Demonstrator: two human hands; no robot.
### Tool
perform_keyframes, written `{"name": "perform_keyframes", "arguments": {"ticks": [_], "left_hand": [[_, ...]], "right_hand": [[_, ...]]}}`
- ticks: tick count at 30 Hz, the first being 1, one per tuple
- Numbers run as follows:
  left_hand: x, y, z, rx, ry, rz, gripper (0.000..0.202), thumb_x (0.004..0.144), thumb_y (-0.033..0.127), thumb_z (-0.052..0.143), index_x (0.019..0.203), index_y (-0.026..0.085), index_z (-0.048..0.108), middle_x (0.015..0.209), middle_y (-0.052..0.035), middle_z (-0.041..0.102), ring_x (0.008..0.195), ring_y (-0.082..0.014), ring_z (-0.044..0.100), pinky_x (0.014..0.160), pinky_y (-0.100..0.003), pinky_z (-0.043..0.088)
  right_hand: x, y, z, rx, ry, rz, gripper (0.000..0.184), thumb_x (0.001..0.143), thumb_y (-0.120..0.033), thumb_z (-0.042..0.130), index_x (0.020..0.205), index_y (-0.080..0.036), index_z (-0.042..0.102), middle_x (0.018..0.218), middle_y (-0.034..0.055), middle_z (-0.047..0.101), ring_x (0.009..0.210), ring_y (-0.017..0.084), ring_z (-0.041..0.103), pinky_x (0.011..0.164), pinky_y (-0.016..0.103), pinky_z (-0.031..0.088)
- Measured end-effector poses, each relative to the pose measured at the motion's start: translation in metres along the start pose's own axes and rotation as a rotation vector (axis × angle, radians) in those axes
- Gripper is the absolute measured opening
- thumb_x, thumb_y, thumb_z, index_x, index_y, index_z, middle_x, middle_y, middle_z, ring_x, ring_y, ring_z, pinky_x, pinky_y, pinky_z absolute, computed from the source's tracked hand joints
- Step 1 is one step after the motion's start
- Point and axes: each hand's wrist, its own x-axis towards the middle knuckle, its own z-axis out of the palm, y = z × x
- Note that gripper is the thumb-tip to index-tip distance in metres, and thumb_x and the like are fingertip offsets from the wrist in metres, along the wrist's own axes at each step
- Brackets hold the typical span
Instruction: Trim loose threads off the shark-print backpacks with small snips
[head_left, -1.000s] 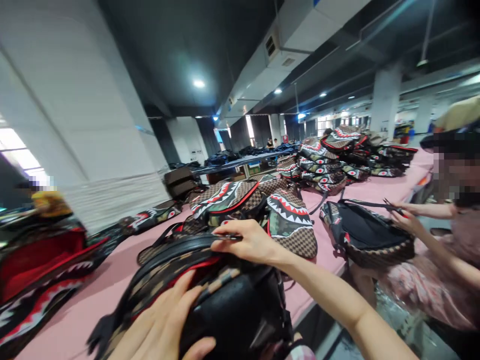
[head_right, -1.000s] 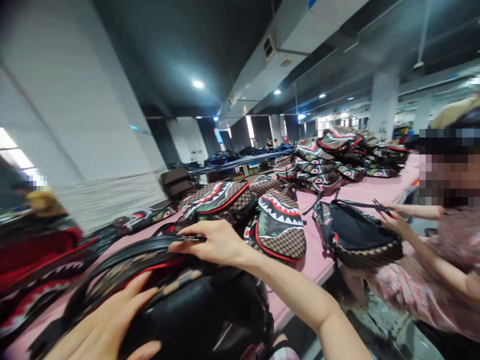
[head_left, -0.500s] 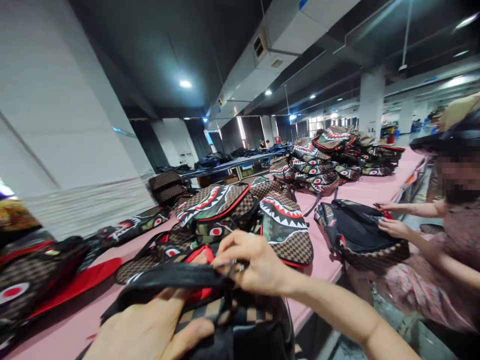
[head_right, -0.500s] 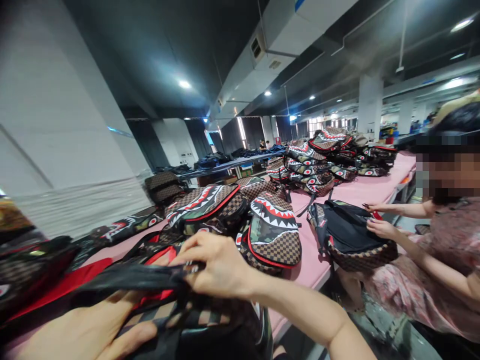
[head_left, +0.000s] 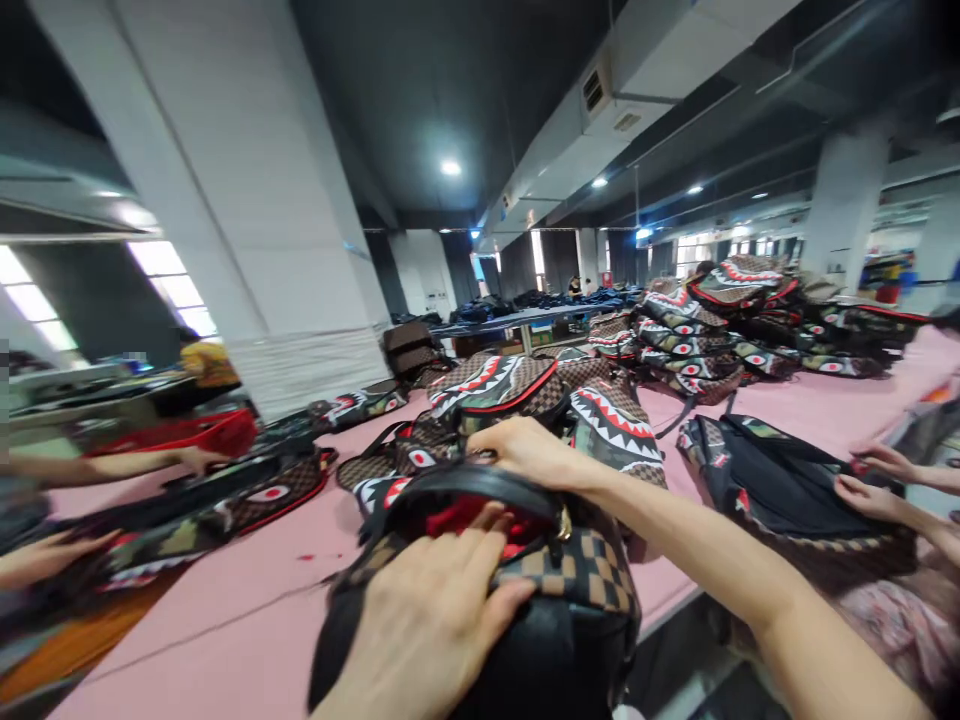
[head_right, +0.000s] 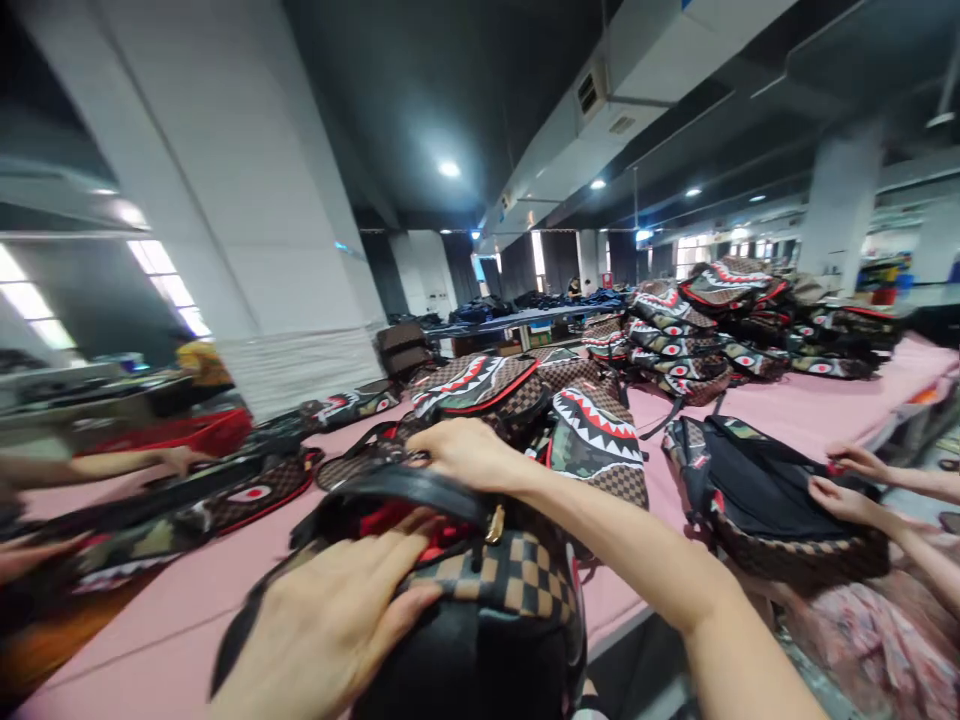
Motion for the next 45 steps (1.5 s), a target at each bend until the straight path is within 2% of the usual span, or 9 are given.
{"name": "perform_keyframes", "arguments": {"ticks": [2,6,11,13,18,23,30,37,45], "left_hand": [[-0.002,0.007,-0.004,-0.003,-0.003,0.049,0.035,0.087,0.037,0.037,0.081,0.019,0.066,0.070,-0.0061,0.066,0.062,-0.0188,0.061,0.057,-0.027,0.042],[0.008,0.013,-0.022,-0.055,-0.372,-0.009,0.045,0.089,0.038,0.032,0.064,0.017,0.063,0.057,-0.0055,0.062,0.052,-0.0169,0.057,0.052,-0.025,0.037],[0.024,0.000,-0.044,-0.352,-0.570,0.031,0.038,0.087,0.039,0.038,0.073,0.019,0.067,0.070,-0.0039,0.067,0.061,-0.0160,0.059,0.057,-0.024,0.040],[0.024,-0.015,-0.046,-0.526,-0.500,-0.056,0.034,0.086,0.039,0.039,0.080,0.021,0.067,0.074,-0.0018,0.068,0.065,-0.0155,0.060,0.060,-0.023,0.043],[0.020,-0.065,-0.028,-0.635,0.015,-0.548,0.038,0.081,0.046,0.045,0.094,0.017,0.064,0.085,-0.0033,0.067,0.077,-0.0169,0.061,0.071,-0.026,0.047],[0.020,-0.082,-0.009,-0.710,-0.265,-0.370,0.033,0.077,0.040,0.050,0.097,0.017,0.061,0.097,-0.0046,0.062,0.091,-0.0185,0.057,0.082,-0.031,0.045],[0.026,-0.067,-0.019,-0.380,-0.288,-0.098,0.040,0.071,0.020,0.053,0.111,0.020,0.050,0.105,-0.0055,0.058,0.092,-0.0197,0.056,0.077,-0.030,0.043],[0.018,-0.072,-0.006,-0.536,-0.063,-0.450,0.016,0.075,0.028,0.048,0.082,0.017,0.057,0.069,0.0003,0.061,0.063,-0.0137,0.054,0.061,-0.023,0.040],[0.031,-0.077,0.004,-0.687,-0.293,-0.464,0.027,0.076,0.036,0.047,0.079,0.017,0.065,0.064,0.0019,0.061,0.060,-0.0140,0.053,0.054,-0.022,0.038]], "right_hand": [[0.003,0.006,0.006,0.027,0.036,0.111,0.024,0.081,-0.025,0.048,0.061,-0.014,0.057,0.059,-0.0026,0.049,0.059,0.009,0.044,0.054,0.019,0.027],[0.009,0.010,0.014,0.123,0.000,0.232,0.029,0.081,-0.030,0.047,0.059,-0.013,0.055,0.056,-0.0027,0.047,0.057,0.009,0.043,0.052,0.019,0.026],[0.002,0.000,0.010,0.161,0.012,0.248,0.032,0.081,-0.034,0.046,0.057,-0.014,0.051,0.056,-0.0030,0.044,0.056,0.009,0.040,0.051,0.020,0.025],[0.000,-0.002,0.008,0.153,0.011,0.261,0.030,0.080,-0.031,0.046,0.055,-0.014,0.050,0.055,-0.0032,0.043,0.056,0.009,0.039,0.051,0.020,0.024],[0.003,0.001,0.009,0.182,0.021,0.251,0.030,0.080,-0.032,0.046,0.056,-0.014,0.052,0.055,-0.0031,0.043,0.056,0.009,0.038,0.051,0.020,0.026],[-0.001,-0.002,0.008,0.215,0.020,0.229,0.030,0.078,-0.034,0.047,0.054,-0.015,0.048,0.052,-0.0037,0.040,0.055,0.009,0.036,0.050,0.020,0.025],[-0.007,-0.011,0.006,0.280,0.026,0.217,0.029,0.077,-0.034,0.046,0.056,-0.014,0.050,0.055,-0.0032,0.042,0.057,0.009,0.038,0.051,0.020,0.028],[-0.011,-0.022,-0.009,0.496,-0.032,0.092,0.019,0.067,-0.029,0.060,0.078,-0.013,0.064,0.076,0.0003,0.062,0.072,0.012,0.054,0.067,0.023,0.041],[-0.010,-0.013,0.001,0.596,-0.035,0.484,0.034,0.068,-0.045,0.056,0.057,-0.013,0.052,0.048,-0.0051,0.042,0.045,0.005,0.032,0.043,0.020,0.022]]}}
